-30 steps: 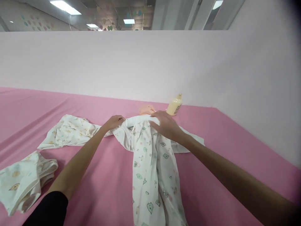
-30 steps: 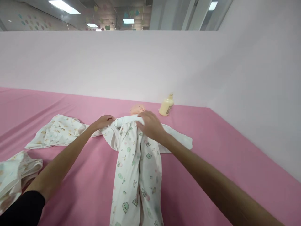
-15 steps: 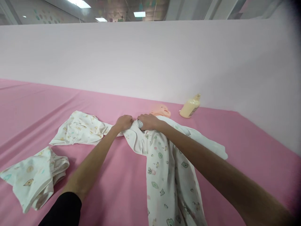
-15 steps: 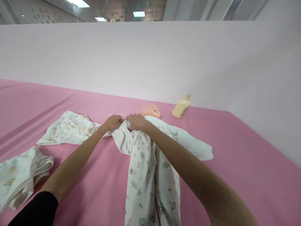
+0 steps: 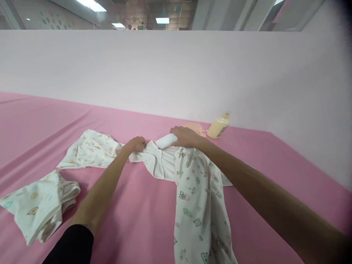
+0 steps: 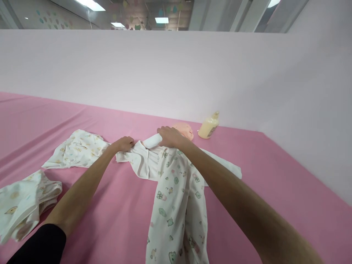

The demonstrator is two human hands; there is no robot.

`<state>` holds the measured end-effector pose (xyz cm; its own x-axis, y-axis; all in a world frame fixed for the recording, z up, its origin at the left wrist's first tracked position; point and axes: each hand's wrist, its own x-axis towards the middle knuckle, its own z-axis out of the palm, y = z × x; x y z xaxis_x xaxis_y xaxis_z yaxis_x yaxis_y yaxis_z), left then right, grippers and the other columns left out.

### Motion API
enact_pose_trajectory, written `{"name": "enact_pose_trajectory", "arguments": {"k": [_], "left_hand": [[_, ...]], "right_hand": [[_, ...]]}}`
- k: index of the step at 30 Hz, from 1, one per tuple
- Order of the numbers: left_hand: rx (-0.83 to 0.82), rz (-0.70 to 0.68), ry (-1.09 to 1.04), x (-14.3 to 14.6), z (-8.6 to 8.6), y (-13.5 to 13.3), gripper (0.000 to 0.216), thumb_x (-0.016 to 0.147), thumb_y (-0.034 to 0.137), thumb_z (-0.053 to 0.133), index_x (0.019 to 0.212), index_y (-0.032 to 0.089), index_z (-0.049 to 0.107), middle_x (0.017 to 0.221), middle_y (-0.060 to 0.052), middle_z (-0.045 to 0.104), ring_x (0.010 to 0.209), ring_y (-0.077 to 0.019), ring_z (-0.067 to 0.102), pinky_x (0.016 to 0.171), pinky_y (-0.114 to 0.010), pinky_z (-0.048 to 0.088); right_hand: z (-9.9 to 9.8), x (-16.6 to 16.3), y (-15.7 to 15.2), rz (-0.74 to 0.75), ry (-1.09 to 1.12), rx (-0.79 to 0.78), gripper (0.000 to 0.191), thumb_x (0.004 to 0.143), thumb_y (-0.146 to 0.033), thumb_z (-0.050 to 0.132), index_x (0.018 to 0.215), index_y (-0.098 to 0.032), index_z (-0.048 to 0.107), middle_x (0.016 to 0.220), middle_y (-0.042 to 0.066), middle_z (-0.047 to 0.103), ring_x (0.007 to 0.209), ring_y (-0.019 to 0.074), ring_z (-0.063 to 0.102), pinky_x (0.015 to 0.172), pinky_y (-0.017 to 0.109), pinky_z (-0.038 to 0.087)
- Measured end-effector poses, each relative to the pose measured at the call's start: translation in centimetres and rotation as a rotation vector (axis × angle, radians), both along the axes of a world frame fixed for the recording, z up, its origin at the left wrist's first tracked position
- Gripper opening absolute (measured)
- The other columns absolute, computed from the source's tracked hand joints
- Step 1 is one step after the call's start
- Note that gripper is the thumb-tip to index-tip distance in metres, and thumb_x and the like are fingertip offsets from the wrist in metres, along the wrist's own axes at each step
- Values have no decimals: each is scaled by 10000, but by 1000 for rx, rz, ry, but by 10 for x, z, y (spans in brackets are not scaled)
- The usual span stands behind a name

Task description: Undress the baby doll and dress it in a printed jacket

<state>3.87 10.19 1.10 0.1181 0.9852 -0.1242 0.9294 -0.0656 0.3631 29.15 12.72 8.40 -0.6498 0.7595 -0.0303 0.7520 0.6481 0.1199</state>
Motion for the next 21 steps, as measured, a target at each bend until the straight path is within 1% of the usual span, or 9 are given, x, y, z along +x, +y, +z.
{"name": "enact_pose_trajectory", "arguments": {"k": [3,5,7,8,10,12,14,17,21], "left_hand": [[-6,-11,-82,6,5,-6,185,825,262,501,663,177,527,725,-69,610,615,-162,518,596,-303,363],[-5,-31,-151,11,11,-11,302,910,381,418,718,178,535,723,-58,592,597,-150,487,572,-296,359],[-42,-57,-254,15,18,-17,421,939,529,365,812,180,563,761,-48,598,611,-141,482,561,-278,361],[-75,-69,-303,17,22,-20,455,919,592,392,860,182,579,794,-43,608,632,-139,490,561,-267,363],[-156,-86,-352,20,28,-24,474,833,648,534,940,192,605,880,-33,634,697,-140,520,571,-247,366],[-213,-92,-320,23,32,-26,490,744,614,664,1002,201,613,975,-30,653,777,-151,559,598,-234,382],[-237,-92,-275,25,35,-27,506,710,544,717,1063,201,602,1066,-41,658,856,-168,590,639,-232,406],[-235,-84,-250,27,38,-29,490,735,483,695,1118,199,579,1147,-56,649,922,-188,607,686,-242,427],[-203,-102,-242,27,37,-29,438,756,493,661,1069,198,576,1121,-51,647,898,-192,600,682,-254,419]], "right_hand": [[-2,2,2,-1,13,4,263,841,-307,612,1052,-161,557,1165,143,610,1018,268,567,789,336,401],[-2,2,1,-14,9,4,271,826,-271,613,1065,-159,557,1171,140,608,1017,261,568,784,329,397],[-2,1,1,-37,13,0,272,812,-239,604,1070,-162,561,1174,136,608,1015,256,574,776,325,398],[-2,1,0,-49,18,-4,270,809,-233,599,1069,-164,564,1177,134,608,1014,254,577,769,324,401],[-3,0,0,-63,27,-10,271,810,-236,595,1072,-170,569,1185,132,607,1019,254,583,766,324,408],[-5,-1,1,-66,27,-11,280,812,-240,591,1084,-176,572,1194,131,606,1032,258,586,779,330,415],[-7,-2,2,-63,24,-6,290,815,-242,581,1098,-182,572,1206,132,606,1056,267,585,804,345,420],[-12,-3,4,-65,7,10,298,813,-239,573,1106,-182,574,1226,140,606,1083,286,582,825,371,424],[-21,-11,4,-22,-46,77,355,789,-271,631,1119,-149,577,1198,157,628,1070,312,592,858,403,418]]}}
